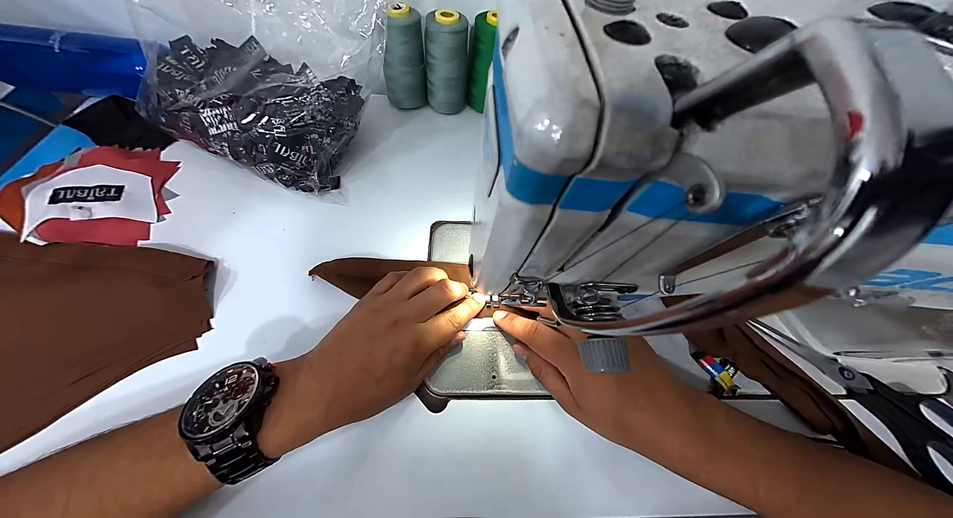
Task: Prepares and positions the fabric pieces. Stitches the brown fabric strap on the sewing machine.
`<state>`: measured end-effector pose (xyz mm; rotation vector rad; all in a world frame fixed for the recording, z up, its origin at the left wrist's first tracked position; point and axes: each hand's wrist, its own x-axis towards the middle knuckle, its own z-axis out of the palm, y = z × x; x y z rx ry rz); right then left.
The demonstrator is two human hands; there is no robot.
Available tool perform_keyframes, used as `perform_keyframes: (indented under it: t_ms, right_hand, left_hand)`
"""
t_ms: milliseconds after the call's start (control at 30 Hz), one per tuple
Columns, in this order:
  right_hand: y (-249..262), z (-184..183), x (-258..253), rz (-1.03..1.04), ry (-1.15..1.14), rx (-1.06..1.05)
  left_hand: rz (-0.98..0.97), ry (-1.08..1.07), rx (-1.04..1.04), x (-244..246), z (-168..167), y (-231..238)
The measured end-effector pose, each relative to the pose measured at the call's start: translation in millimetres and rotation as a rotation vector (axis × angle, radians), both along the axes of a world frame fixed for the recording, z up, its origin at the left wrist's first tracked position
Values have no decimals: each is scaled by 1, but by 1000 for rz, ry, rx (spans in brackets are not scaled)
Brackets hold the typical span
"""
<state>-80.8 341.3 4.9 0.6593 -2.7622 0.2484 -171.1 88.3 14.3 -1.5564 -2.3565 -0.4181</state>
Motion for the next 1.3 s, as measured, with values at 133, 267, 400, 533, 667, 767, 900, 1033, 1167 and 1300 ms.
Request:
perform_keyframes:
  t_ms: [133,267,400,533,667,767,900,1033,1167,1300]
  right_hand:
    - [2,5,5,39,49,-35]
    - [4,7,9,85,74,-104]
    - [6,-1,5,117,14,-50]
    - [11,-2,6,124,27,-32]
    - [18,-2,5,90,34,-30]
    - [21,0,4,78,39,-25]
    - [23,18,4,77,-26,-25]
    - [25,6,3,55,47,-21]
    - [25,5,3,46,33,-21]
    - [25,4,2,43,38,-20]
  left_hand:
    - [-22,14,-4,11,-2,-1]
    - [-40,38,-30,28,-4,3]
    - [-58,42,-40,29,-4,5]
    - [-37,26,-43,29,-4,-2]
    - [3,40,-35,25,-3,-1]
    - [-7,37,-35,21,-2,0]
    - [-34,16,-22,16,-2,2]
    - [-44,0,-24,14,-3,3]
    - [-51,-24,-15,13,-2,3]
    - [-67,-42,2,11,-1,2]
